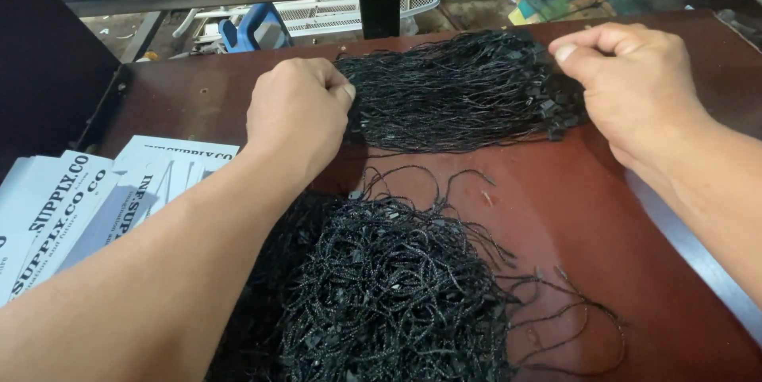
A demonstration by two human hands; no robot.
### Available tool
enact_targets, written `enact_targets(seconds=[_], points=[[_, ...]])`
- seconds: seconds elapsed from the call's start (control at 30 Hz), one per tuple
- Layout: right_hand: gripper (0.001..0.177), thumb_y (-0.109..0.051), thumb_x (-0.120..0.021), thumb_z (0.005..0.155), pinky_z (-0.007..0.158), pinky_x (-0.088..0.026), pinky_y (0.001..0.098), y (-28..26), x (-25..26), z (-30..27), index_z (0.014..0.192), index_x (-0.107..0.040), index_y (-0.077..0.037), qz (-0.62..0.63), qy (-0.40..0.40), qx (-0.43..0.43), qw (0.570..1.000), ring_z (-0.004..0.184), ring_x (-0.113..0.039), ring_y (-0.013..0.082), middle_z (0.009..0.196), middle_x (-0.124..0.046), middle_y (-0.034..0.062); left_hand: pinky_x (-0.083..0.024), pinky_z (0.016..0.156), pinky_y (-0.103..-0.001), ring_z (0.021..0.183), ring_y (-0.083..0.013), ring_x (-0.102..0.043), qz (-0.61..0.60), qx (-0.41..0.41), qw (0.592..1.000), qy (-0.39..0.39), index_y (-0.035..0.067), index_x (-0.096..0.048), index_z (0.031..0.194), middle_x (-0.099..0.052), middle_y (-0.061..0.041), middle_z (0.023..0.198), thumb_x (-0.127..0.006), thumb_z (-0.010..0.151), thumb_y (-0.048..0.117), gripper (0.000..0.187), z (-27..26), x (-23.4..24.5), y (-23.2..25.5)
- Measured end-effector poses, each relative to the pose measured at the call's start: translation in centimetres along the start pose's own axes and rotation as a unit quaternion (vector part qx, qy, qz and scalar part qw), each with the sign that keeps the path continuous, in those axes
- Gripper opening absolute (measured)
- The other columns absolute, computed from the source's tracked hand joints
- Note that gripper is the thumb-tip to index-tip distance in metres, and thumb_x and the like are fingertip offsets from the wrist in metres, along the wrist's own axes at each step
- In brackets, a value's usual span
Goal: Sorting and neatly stacking black plastic garment seal strings from a tangled pile on a workbench.
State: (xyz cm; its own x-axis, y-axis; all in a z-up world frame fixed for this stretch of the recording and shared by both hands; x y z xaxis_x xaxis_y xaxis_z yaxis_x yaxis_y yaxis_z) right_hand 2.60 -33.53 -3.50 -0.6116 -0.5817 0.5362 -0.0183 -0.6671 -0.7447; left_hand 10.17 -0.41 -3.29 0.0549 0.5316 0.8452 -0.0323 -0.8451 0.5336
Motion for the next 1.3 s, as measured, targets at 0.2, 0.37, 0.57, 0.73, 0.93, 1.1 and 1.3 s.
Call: enact_targets(seconds=[0.2,0.37,0.57,0.73,0.93,1.1,1.3], points=[[0.023,-0.012,-0.062,0.103,0.095,-0.042,0.0327,-8.2,3.6,-6.7,0.120,-0.077,-0.011,-0.104,0.010,0.104,0.989,0.107,-0.062,0.0180,0.119,-0.071,0.0041,-0.050,0.082,-0.049,0.101,-0.0280,-0.065,-0.039,-0.050,0.996,0.064,0.023,-0.075,0.102,-0.069,0.000,0.111,-0.053,0.094,0.023,0.024,-5.2,3.0,0.8],[0.028,-0.030,-0.072,0.088,0.060,-0.051,0.0265,-9.6,-0.6,-17.1,0.114,-0.079,-0.023,-0.102,-0.245,0.257,0.929,0.063,-0.068,0.0104,0.082,-0.068,-0.0075,-0.051,0.067,-0.052,0.087,-0.0329,-0.061,0.023,-0.285,0.952,0.112,0.017,-0.071,0.089,-0.060,-0.006,0.091,-0.070,0.091,0.033,0.017,-14.5,1.0,2.3],[0.015,-0.029,-0.061,0.096,0.058,-0.051,0.0289,-9.7,-0.1,-18.9,0.089,-0.073,-0.024,-0.155,-0.214,0.301,0.917,0.070,-0.065,0.0115,0.081,-0.065,-0.0093,-0.052,0.067,-0.048,0.085,-0.0328,-0.058,0.050,-0.304,0.947,0.093,0.017,-0.074,0.100,-0.061,-0.004,0.089,-0.071,0.089,0.032,0.019,-16.5,-1.0,0.5],[0.016,-0.032,-0.066,0.092,0.066,-0.053,0.0267,-9.0,0.6,-19.1,0.101,-0.077,-0.024,-0.118,-0.243,0.265,0.925,0.069,-0.068,0.0097,0.081,-0.067,-0.0088,-0.049,0.057,-0.046,0.077,-0.0283,-0.053,0.061,-0.309,0.943,0.107,0.018,-0.067,0.086,-0.058,-0.002,0.085,-0.070,0.091,0.029,0.012,-18.1,-0.3,-0.4],[0.016,-0.031,-0.062,0.095,0.059,-0.052,0.0251,-10.8,1.4,-20.1,0.100,-0.074,-0.022,-0.094,-0.242,0.300,0.918,0.066,-0.066,0.0092,0.086,-0.065,-0.0062,-0.050,0.059,-0.046,0.083,-0.0259,-0.057,0.040,-0.285,0.949,0.130,0.021,-0.068,0.089,-0.060,0.002,0.087,-0.063,0.092,0.034,0.014,-18.1,1.4,0.8],[0.025,-0.041,-0.066,0.095,0.057,-0.048,0.0355,-11.5,0.5,-21.5,0.104,-0.074,-0.019,-0.103,-0.283,0.410,0.861,0.061,-0.056,0.0197,0.077,-0.055,0.0005,-0.048,0.081,-0.053,0.098,-0.0356,-0.063,-0.049,-0.386,0.916,0.102,0.004,-0.072,0.119,-0.072,-0.012,0.113,-0.062,0.091,0.041,0.047,-18.8,0.6,3.9],[0.023,-0.033,-0.059,0.100,0.056,-0.048,0.0295,-9.5,0.4,-20.3,0.082,-0.067,-0.021,-0.106,-0.276,0.298,0.908,0.062,-0.059,0.0138,0.076,-0.059,-0.0058,-0.046,0.073,-0.056,0.102,-0.0351,-0.060,0.037,-0.378,0.923,0.061,0.014,-0.078,0.101,-0.071,-0.005,0.113,-0.073,0.083,0.046,0.036,-17.6,-2.7,2.7]])
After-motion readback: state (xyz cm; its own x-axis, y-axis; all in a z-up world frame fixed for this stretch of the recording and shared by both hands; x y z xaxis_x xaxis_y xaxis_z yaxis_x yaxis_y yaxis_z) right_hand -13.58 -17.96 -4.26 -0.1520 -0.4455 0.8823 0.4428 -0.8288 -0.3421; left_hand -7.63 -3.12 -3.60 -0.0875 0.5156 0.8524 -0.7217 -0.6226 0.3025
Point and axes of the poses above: each hand's wrist, its own z-axis towards the middle knuckle, its own x-axis out of the back of the hand, y = z × x, the point moved 9 cm from there along z, towards the middle knuckle
